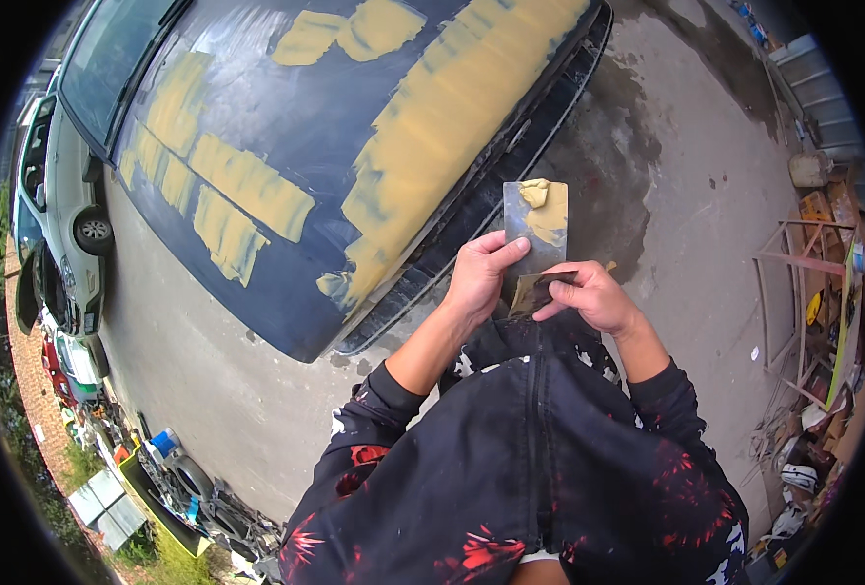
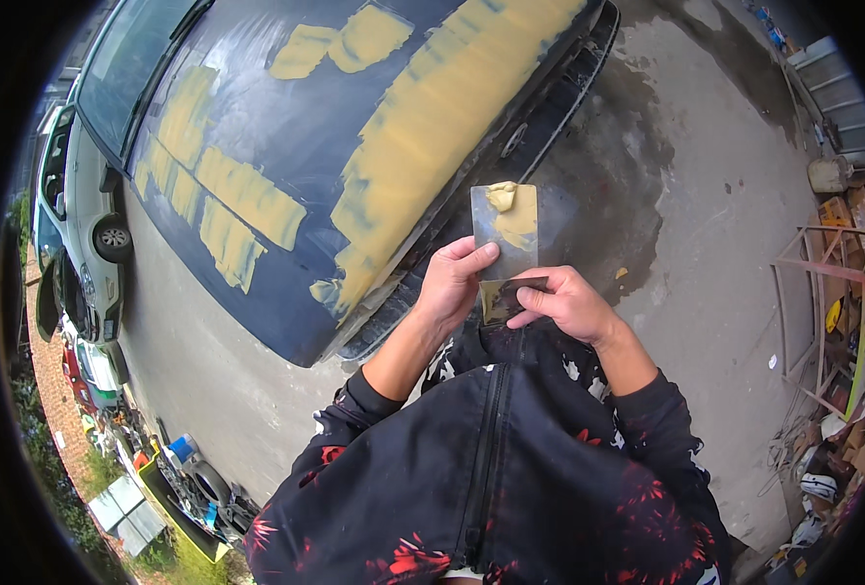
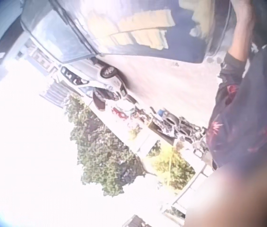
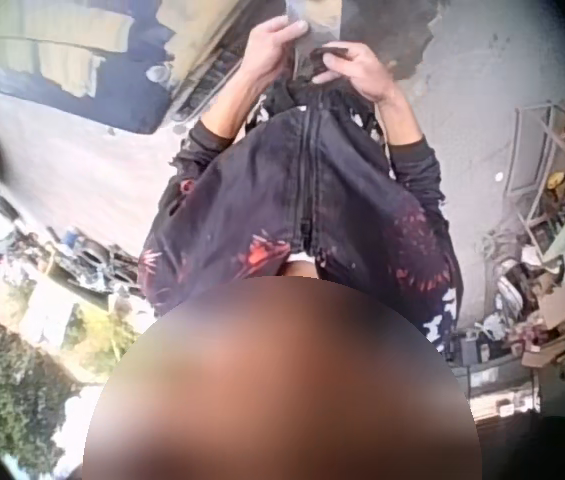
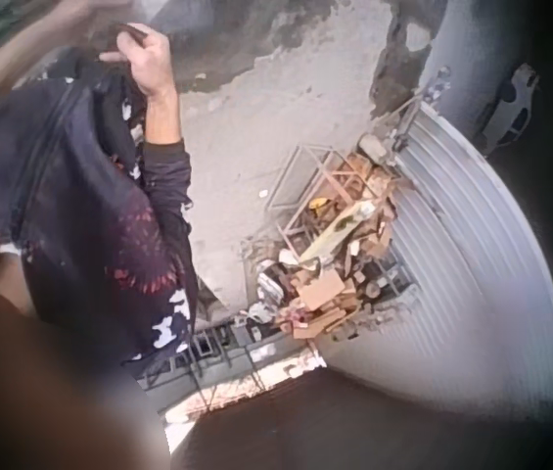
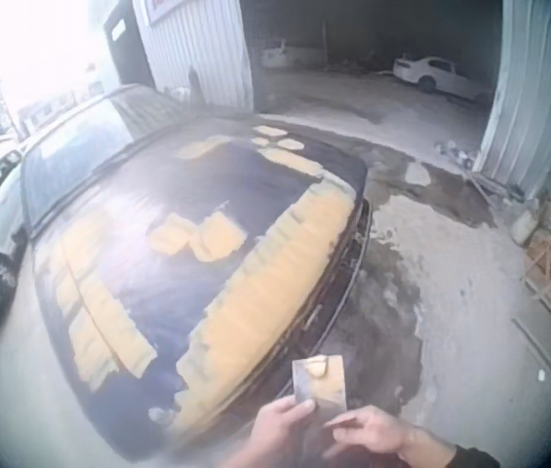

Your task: The person uses two metal spreaders to apply yellow body filler onto the hood and front bumper of a dark-colored car. They spread the filler in smooth strokes across multiple areas, then briefly touch the surface with their hand.

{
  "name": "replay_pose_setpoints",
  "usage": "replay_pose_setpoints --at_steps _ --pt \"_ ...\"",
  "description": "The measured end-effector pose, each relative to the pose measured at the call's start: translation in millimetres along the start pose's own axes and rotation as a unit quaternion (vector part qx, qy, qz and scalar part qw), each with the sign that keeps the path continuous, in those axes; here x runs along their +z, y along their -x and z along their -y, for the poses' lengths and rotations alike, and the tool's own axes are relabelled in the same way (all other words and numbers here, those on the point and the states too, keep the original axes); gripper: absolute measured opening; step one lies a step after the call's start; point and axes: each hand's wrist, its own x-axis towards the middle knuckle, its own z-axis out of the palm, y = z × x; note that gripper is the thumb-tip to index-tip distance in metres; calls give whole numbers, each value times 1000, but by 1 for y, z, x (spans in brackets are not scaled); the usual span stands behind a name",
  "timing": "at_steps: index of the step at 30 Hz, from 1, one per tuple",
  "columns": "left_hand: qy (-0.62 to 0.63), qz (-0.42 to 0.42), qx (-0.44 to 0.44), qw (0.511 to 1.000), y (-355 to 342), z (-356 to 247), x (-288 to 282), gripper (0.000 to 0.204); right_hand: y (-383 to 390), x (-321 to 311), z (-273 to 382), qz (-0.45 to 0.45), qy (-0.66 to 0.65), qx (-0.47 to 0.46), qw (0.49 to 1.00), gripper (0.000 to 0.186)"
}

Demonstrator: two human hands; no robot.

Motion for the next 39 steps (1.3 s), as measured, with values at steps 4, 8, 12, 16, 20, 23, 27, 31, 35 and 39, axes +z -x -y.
replay_pose_setpoints --at_steps 4,8,12,16,20,23,27,31,35,39 --pt "-304 109 15 946 -13 13 -22 33 35 1 -31 -144 -74 -109 981 30" --pt "-956 171 103 214 3 -11 -110 77 77 -17 -71 -227 -189 -214 931 23" --pt "-920 331 -18 -206 16 -49 -187 84 106 -32 -130 -335 -233 -210 889 26" --pt "-923 311 -8 -228 -75 -47 -136 83 135 -2 -187 -451 -289 -221 815 26" --pt "-936 201 93 -275 -203 -39 -41 79 150 50 -229 -571 -337 -214 717 26" --pt "-921 267 41 -281 -182 -40 -61 83 147 80 -246 -613 -348 -211 677 26" --pt "-871 384 -66 -300 -56 -35 -164 89 127 90 -247 -570 -365 -256 691 26" --pt "-827 446 -135 -313 13 -32 -213 88 119 94 -234 -549 -328 -313 702 25" --pt "-855 423 -101 -283 -72 -29 -147 87 125 103 -226 -563 -334 -324 682 25" --pt "-918 244 118 -290 -176 -39 -80 83 132 109 -230 -579 -328 -295 686 25"
